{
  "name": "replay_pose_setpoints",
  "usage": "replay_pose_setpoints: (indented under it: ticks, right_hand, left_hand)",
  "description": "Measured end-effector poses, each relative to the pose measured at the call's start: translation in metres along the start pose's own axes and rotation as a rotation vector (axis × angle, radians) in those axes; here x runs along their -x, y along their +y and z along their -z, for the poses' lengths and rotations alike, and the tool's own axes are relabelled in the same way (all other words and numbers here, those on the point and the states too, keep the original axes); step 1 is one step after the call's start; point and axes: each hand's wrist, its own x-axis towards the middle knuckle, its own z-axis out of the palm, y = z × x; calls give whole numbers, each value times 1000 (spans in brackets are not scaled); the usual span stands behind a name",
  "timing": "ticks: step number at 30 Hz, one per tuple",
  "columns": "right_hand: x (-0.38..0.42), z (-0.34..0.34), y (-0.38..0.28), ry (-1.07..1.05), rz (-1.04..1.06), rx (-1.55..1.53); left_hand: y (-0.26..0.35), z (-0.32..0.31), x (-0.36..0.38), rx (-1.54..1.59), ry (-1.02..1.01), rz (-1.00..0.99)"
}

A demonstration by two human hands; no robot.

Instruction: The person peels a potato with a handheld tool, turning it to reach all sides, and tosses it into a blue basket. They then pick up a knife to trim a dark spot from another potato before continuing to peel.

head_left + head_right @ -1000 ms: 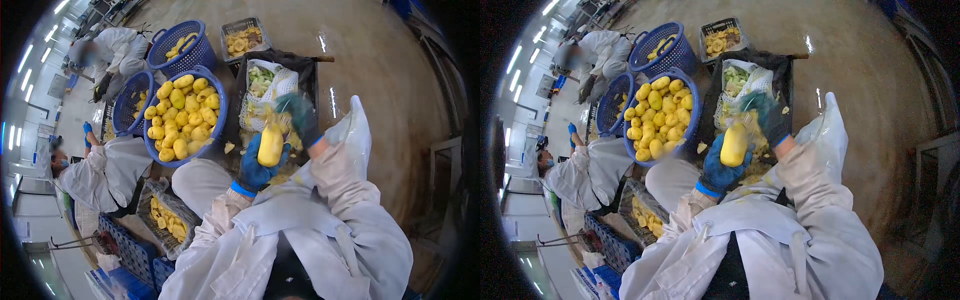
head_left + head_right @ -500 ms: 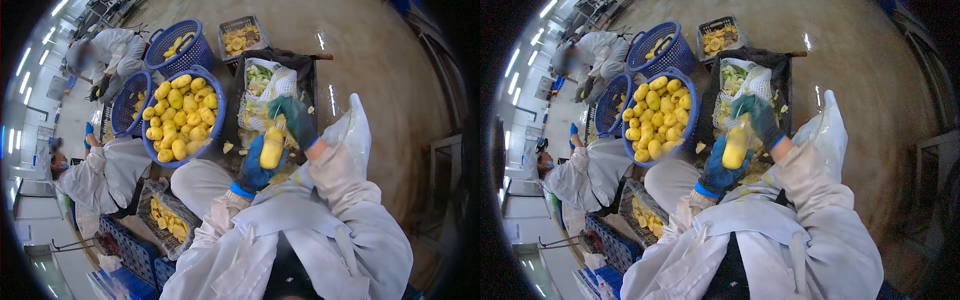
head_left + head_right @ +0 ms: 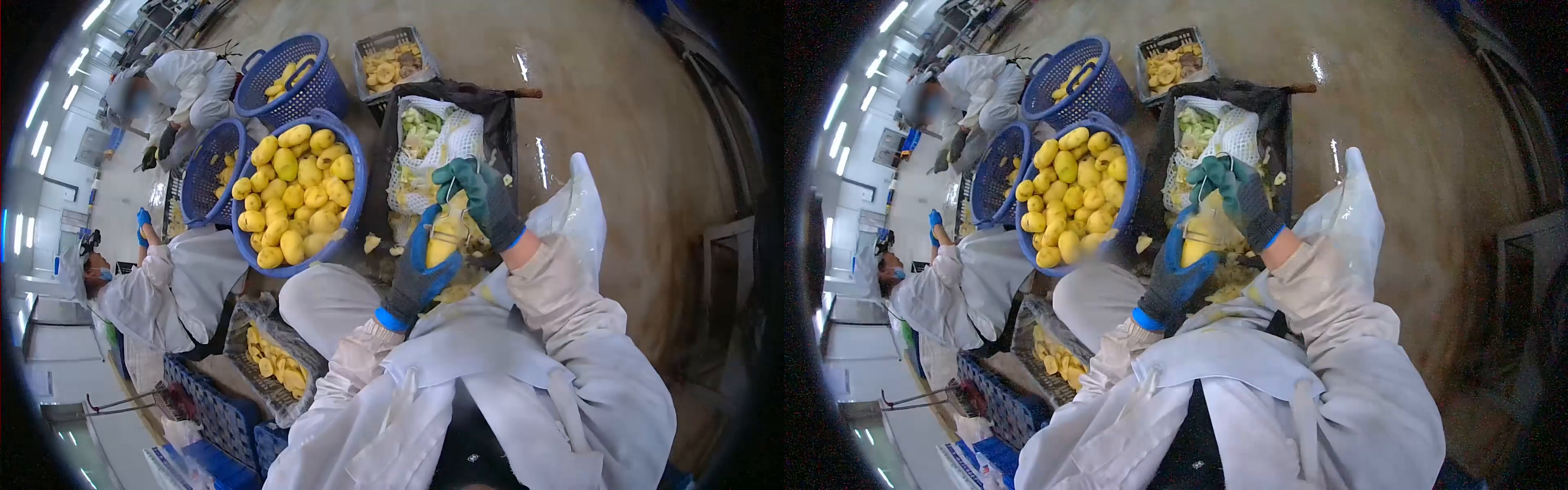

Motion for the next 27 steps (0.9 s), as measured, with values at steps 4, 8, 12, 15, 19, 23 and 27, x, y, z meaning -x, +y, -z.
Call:
replay_pose_setpoints:
  ticks: [4,8,12,15,19,23,27]
  right_hand:
    - [-13,19,18,145,-45,40]
    - [6,-15,-18,-46,-251,-307]
    - [-13,14,40,163,-216,-393]
    - [0,-8,4,48,-285,-476]
    - [-13,19,34,243,-355,-372]
    - [-2,-9,-2,149,-327,-612]
    - [-9,20,31,198,-312,-363]
  left_hand:
    - [-6,2,4,-8,42,-46]
    - [-6,-1,-1,-40,12,-74]
    - [0,5,-6,-241,79,-172]
    - [1,0,0,-292,104,-157]
    - [2,2,3,-311,105,-130]
    - [5,3,-1,-280,132,-128]
    - [0,2,1,111,118,-80]
